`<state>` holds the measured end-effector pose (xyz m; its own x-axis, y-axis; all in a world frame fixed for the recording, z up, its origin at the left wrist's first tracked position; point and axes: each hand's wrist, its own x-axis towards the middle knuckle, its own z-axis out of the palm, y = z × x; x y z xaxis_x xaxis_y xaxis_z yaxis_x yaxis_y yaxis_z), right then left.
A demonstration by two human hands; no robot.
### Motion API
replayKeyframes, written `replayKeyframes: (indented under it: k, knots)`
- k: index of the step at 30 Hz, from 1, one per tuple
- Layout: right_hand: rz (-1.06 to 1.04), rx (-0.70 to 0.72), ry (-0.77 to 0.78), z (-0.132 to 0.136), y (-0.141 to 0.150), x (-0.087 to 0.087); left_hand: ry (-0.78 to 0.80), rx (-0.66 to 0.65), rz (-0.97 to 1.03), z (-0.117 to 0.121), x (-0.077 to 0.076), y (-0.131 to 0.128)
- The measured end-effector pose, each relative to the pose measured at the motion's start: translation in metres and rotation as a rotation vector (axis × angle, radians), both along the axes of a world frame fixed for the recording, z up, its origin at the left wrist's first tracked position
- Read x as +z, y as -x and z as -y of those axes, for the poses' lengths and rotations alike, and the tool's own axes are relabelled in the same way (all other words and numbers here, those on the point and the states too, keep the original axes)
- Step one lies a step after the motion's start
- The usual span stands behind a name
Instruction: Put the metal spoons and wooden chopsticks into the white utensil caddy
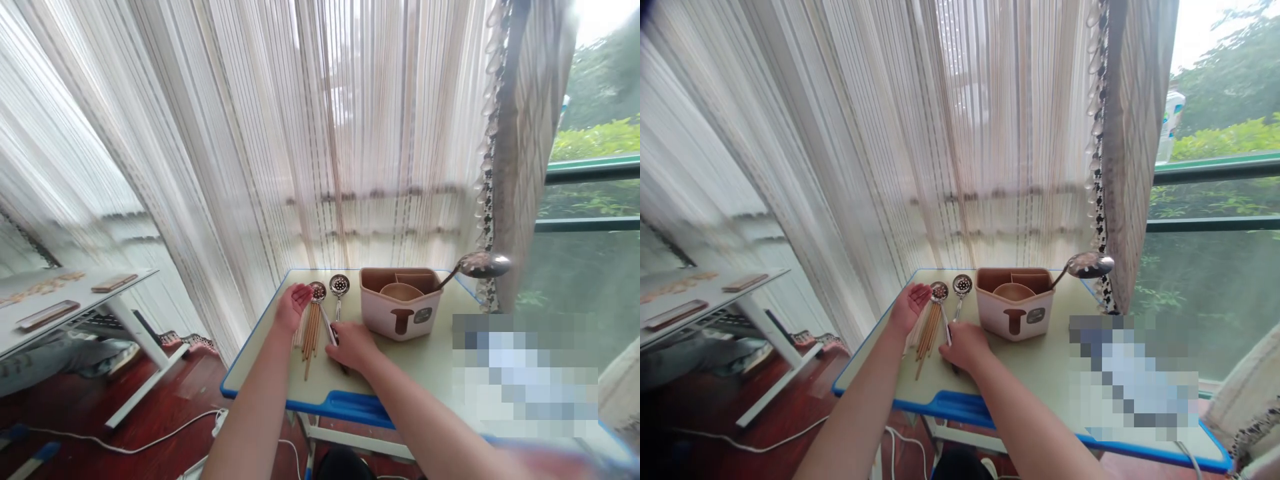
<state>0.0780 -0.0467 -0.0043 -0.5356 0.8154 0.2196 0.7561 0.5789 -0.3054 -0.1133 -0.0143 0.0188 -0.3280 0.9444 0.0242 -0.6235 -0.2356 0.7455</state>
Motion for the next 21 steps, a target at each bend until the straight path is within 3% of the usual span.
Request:
replayKeyframes:
  k: [10, 16, 21]
  knots:
    - [-0.047, -0.059, 0.058, -0.001, -0.004, 0.003, 0.093, 0.152, -0.131, -0.005, -0.01, -0.001]
    - [-0.148, -0.02, 0.059, 0.001, -0.007, 0.007, 0.237, 0.043, -0.301, -0.003, -0.012, -0.007]
    - [-0.214, 0.015, 0.023, 0.008, -0.01, 0.012, 0.239, -0.08, -0.259, -0.003, -0.009, -0.008]
